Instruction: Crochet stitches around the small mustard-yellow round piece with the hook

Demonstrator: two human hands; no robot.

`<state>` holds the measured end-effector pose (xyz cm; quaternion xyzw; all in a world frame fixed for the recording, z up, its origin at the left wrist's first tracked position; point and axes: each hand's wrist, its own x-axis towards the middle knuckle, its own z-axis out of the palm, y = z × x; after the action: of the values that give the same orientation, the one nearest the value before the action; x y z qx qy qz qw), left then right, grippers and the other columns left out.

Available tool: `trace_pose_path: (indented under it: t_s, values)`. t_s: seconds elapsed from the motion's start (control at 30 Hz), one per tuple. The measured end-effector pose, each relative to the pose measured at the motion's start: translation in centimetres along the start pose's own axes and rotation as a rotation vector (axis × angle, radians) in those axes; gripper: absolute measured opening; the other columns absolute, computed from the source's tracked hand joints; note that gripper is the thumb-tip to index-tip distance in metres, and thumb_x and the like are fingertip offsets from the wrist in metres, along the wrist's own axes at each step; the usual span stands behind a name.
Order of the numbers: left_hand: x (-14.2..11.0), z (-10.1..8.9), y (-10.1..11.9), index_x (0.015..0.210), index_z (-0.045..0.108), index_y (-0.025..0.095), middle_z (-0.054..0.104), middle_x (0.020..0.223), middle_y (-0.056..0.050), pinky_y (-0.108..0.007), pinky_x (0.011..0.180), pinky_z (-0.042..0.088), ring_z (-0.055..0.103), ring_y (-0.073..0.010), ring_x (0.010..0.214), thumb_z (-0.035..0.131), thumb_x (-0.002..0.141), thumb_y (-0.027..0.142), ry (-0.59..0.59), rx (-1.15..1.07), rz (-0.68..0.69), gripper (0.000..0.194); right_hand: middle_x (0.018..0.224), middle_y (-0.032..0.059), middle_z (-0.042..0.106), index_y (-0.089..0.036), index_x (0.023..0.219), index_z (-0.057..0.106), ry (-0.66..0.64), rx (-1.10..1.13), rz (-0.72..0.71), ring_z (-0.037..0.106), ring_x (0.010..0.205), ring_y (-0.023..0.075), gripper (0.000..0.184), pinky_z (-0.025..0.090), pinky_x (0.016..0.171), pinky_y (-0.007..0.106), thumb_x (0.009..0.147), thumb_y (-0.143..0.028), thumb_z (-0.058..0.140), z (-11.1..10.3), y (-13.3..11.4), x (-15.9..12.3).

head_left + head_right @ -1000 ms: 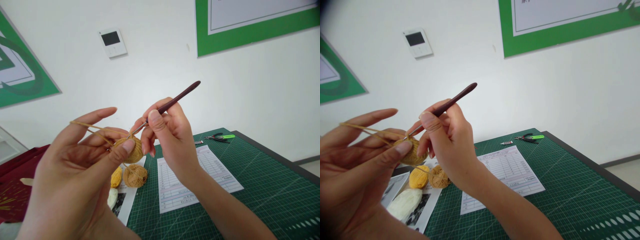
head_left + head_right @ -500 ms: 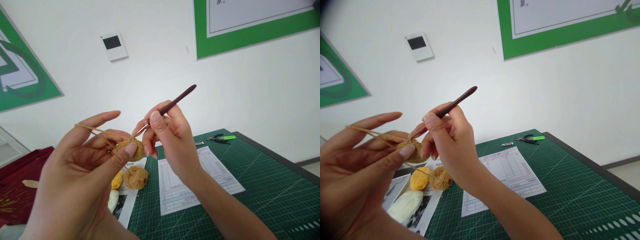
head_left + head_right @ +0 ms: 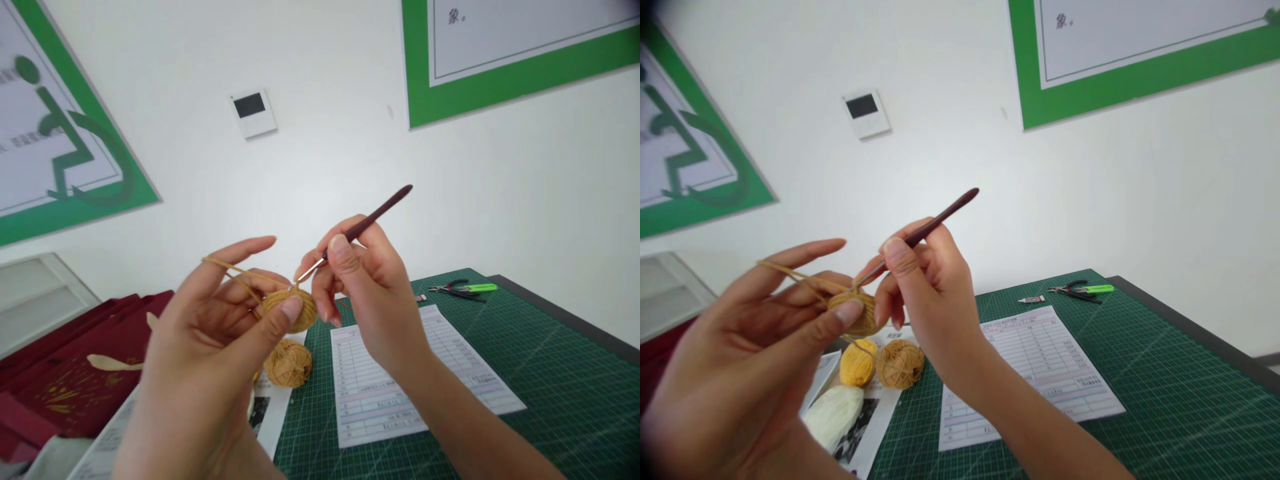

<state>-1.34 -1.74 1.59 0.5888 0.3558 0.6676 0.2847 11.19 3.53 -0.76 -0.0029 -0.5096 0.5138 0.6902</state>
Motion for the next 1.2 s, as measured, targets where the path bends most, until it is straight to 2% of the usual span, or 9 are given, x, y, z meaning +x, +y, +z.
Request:
trace_pose_path:
  t_s: [0.13,0.33,0.57,0.73,0.83,1.0,1.2]
  values:
    - [-0.1,-0.2,0.1,0.121,0.066,0.022,0.074,0.077,-0.001,-0.022,0.063,0.055,0.069,-0.0149,0.069,0.082,0.075,0.01,-0.052,0.024,-0.024,0.049,0.076,-0.0034,0.068,-0.022,0.089,0.048,0.025,-0.011,-0.003,0.054,0.042,0.0031,0.02,0.036,0.036,0.014,0.099,-0.036,0.057,0.1,0.1,-0.2]
    - [-0.2,-0.3,0.1,0.124,0.062,0.022,0.071,0.08,-0.002,-0.026,0.065,0.054,0.065,-0.0155,0.07,0.08,0.077,0.01,-0.075,-0.016,-0.056,0.052,0.075,-0.0023,0.07,-0.022,0.087,0.049,0.047,0.005,0.004,0.052,0.042,0.0035,0.021,0.038,0.036,0.014,0.098,-0.038,0.058,0.2,0.2,-0.2]
    - [-0.4,-0.1,0.4,0.125,0.061,0.021,0.067,0.073,0.001,-0.027,0.063,0.052,0.064,-0.0155,0.066,0.081,0.076,0.011,-0.03,-0.062,-0.079,0.054,0.076,-0.001,0.07,-0.022,0.087,0.05,0.034,0.021,-0.006,0.052,0.042,0.0039,0.02,0.035,0.037,0.014,0.098,-0.037,0.057,0.1,0.1,-0.3]
    - [-0.5,0.1,0.7,0.124,0.063,0.02,0.066,0.071,0.002,-0.026,0.061,0.051,0.062,-0.0141,0.063,0.083,0.073,0.009,-0.008,-0.117,-0.105,0.057,0.077,-0.0014,0.069,-0.023,0.089,0.05,-0.034,0.021,-0.048,0.051,0.041,0.0046,0.019,0.035,0.037,0.015,0.1,-0.037,0.054,-0.1,0.1,-0.2]
    - [-0.5,0.1,0.7,0.124,0.063,0.022,0.065,0.072,0.002,-0.028,0.062,0.052,0.063,-0.0156,0.064,0.084,0.071,0.009,0.001,-0.17,-0.141,0.058,0.078,-0.0003,0.069,-0.023,0.091,0.05,-0.072,-0.02,-0.114,0.052,0.043,0.0058,0.015,0.037,0.037,0.016,0.101,-0.035,0.052,-0.3,-0.1,-0.3]
    - [-0.6,0.0,0.6,0.123,0.062,0.023,0.064,0.071,0.003,-0.027,0.061,0.05,0.063,-0.0153,0.063,0.083,0.074,0.012,-0.017,-0.168,-0.154,0.054,0.084,0.0012,0.068,-0.024,0.098,0.054,-0.081,-0.195,-0.305,0.056,0.047,0.0073,0.006,0.044,0.043,0.021,0.101,-0.023,0.049,-0.6,-0.2,-0.9]
    - [-0.6,0.2,0.7,0.123,0.061,0.021,0.064,0.069,0.003,-0.025,0.06,0.049,0.061,-0.0139,0.062,0.082,0.075,0.012,-0.019,-0.182,-0.143,0.053,0.093,0.0043,0.068,-0.024,0.106,0.057,-0.111,-0.324,-0.498,0.06,0.052,0.009,0.017,0.049,0.046,0.025,0.1,-0.013,0.046,-0.8,-0.1,-1.4]
